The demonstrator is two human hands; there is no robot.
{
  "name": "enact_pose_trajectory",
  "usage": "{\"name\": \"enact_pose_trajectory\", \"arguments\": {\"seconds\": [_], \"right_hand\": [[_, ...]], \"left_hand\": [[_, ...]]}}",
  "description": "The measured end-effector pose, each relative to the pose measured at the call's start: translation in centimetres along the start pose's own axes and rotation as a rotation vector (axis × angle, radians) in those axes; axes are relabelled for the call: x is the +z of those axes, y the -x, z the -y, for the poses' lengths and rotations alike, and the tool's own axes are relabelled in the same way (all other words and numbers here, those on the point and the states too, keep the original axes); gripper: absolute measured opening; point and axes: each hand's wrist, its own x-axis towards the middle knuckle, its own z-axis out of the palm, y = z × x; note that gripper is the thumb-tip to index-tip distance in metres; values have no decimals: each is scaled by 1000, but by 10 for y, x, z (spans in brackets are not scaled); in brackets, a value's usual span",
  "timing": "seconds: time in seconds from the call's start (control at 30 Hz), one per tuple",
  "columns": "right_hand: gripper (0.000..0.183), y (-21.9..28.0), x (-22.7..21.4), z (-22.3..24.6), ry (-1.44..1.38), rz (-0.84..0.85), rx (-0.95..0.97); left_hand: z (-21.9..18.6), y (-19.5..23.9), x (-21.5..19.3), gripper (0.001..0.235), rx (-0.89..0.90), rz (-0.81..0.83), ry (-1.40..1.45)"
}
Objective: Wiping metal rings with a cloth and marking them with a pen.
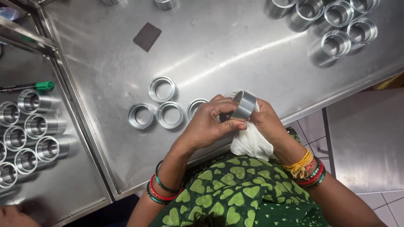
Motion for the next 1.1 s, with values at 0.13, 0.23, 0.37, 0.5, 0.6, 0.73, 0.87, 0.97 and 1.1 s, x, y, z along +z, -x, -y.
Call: {"name": "enact_pose_trajectory", "arguments": {"seconds": [0.13, 0.23, 0.37, 0.5, 0.6, 0.73, 0.87, 0.97, 1.1], "right_hand": [[33, 12, 18, 18, 153, -47, -98], [34, 23, 22, 32, 590, -141, -423], [49, 27, 20, 40, 344, -5, -439], [50, 22, 23, 36, 352, -8, -350], [39, 19, 23, 38, 607, -10, -355], [39, 11, 25, 41, 1062, 40, -596], [38, -9, 32, 30, 1252, 137, -741], [41, -10, 41, 39, 1177, 260, -825], [48, -7, 25, 40, 945, 217, -667]], "left_hand": [[-13, 6, -10, 37, 71, -10, -108], [-18, 9, -17, 34, -6, -39, -200], [-22, 7, -15, 48, -81, -146, 136], [4, -13, 4, 58, -158, -235, 300], [8, -14, -6, 65, -177, -209, 153], [17, -34, -24, 72, 35, -226, -269], [34, -108, -56, 59, 97, -618, -864], [58, -176, -93, 38, -69, -725, -986], [148, -233, -152, 27, 11, -831, -1124]]}}
